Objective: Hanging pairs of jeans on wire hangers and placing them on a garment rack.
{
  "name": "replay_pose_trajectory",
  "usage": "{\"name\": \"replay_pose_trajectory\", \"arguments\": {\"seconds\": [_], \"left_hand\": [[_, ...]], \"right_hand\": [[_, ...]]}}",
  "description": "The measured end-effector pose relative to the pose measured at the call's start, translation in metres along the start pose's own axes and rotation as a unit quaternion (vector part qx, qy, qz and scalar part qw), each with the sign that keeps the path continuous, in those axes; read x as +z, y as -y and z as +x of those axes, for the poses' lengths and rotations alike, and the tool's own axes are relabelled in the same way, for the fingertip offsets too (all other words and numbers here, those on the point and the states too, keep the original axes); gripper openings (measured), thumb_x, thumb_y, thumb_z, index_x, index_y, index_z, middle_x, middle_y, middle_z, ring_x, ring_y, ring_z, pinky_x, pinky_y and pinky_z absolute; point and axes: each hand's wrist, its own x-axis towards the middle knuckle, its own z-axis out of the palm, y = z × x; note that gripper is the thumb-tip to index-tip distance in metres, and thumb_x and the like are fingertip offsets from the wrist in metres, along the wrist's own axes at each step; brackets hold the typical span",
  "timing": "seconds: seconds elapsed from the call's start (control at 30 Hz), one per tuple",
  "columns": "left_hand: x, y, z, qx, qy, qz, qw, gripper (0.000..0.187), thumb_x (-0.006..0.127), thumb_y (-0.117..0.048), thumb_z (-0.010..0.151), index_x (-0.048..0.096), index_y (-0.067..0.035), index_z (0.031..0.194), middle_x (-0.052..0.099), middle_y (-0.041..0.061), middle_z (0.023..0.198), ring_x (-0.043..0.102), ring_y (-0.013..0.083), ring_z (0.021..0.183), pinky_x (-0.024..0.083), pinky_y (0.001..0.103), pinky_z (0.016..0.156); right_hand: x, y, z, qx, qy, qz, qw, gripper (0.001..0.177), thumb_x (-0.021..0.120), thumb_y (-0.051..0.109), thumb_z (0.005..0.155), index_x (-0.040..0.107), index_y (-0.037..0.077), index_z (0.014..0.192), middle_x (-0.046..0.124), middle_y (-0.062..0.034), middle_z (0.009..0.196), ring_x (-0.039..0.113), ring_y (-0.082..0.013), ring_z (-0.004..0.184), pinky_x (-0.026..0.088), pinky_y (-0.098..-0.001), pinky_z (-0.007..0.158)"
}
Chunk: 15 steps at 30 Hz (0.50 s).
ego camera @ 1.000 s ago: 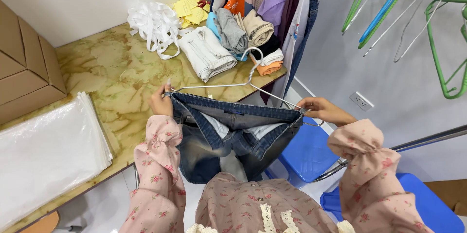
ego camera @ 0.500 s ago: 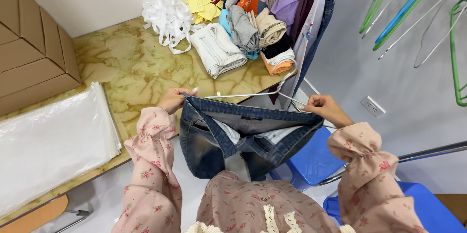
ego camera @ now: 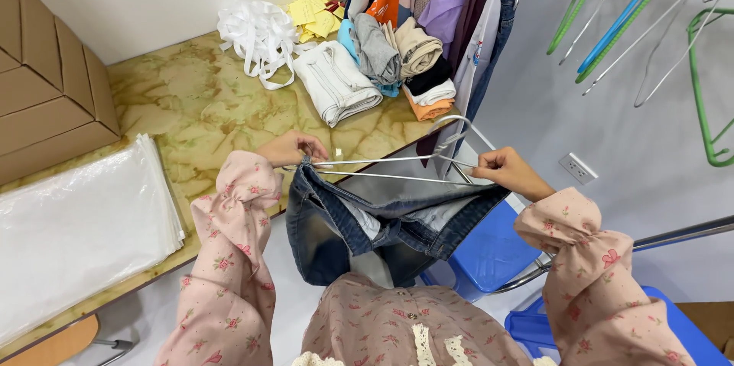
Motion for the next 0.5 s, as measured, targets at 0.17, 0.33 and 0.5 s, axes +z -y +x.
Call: {"name": "replay_pose_trajectory", "arguments": {"seconds": [0.17,0.33,0.5], "left_hand": [[-0.004,0.008,0.040,0.025,-0.120,0.213,0.969,0.031,0.092,-0.031,0.064,0.080,-0.027,0.093,0.065,-0.001,0.076,0.065,0.0166,0.067,0.054,0.030,0.066],[-0.012,-0.014,0.059,-0.071,-0.209,0.359,0.907,0.012,0.082,-0.041,0.064,0.076,-0.042,0.073,0.062,-0.014,0.058,0.069,0.0160,0.061,0.057,0.029,0.062],[-0.026,-0.050,0.049,-0.087,-0.002,0.144,0.986,0.049,0.067,-0.003,0.064,0.083,-0.024,0.105,0.075,0.000,0.072,0.063,0.0105,0.062,0.052,0.022,0.063]], "right_hand": [[0.005,0.043,-0.013,0.045,-0.006,0.028,0.999,0.034,0.075,0.013,0.081,0.055,0.009,0.053,0.033,0.0046,0.047,0.027,-0.0079,0.053,0.023,-0.0246,0.053],[-0.005,0.061,-0.027,0.081,-0.037,0.049,0.995,0.031,0.073,0.012,0.081,0.056,0.008,0.055,0.033,0.0024,0.047,0.025,-0.0086,0.053,0.022,-0.0256,0.054],[-0.013,0.074,-0.044,0.091,-0.077,0.048,0.992,0.030,0.077,0.012,0.081,0.060,0.008,0.057,0.033,0.0024,0.051,0.025,-0.0077,0.057,0.022,-0.0240,0.055]]}}
